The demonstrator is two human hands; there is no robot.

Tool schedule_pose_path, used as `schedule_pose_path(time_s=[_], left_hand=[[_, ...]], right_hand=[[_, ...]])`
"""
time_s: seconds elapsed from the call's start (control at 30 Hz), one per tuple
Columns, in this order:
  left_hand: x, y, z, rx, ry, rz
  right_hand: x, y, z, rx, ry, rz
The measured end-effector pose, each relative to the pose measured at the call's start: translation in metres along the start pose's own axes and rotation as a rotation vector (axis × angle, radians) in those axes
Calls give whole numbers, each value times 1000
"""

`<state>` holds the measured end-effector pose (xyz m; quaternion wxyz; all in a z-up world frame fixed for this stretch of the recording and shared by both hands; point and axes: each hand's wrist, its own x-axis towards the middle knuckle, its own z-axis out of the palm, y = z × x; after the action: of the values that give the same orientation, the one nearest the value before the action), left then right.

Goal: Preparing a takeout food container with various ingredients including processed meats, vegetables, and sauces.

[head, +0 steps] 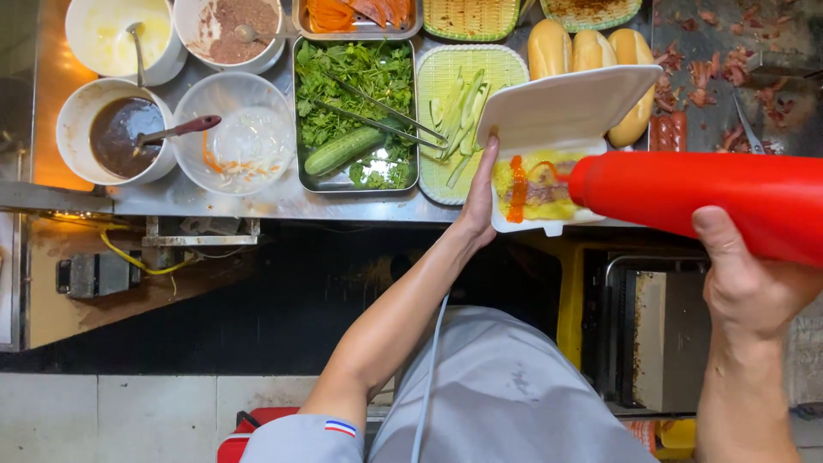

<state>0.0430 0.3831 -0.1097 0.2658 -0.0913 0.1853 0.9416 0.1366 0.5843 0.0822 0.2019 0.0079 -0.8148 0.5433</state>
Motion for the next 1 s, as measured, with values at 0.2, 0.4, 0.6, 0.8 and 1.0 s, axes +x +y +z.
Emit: schedule_pose_path(time_s=[0.2,0.4,0.6,0.8,1.0], left_hand=[[-5,7,-2,29,-3,-41],[-10,11,0,61,1,-52],[-6,6,9,52,-48,-83],[7,-16,30,44,-47,-131],[27,-58,74,90,-27,-181]], right_hand=[[-8,-5,-5,-62,42,14],[-19,-8,-16,-118,65,-1],[-27,-5,-35,-261,118,27],[-23,17,-78,-205,179,46],[1,101,-144,633,418,442]])
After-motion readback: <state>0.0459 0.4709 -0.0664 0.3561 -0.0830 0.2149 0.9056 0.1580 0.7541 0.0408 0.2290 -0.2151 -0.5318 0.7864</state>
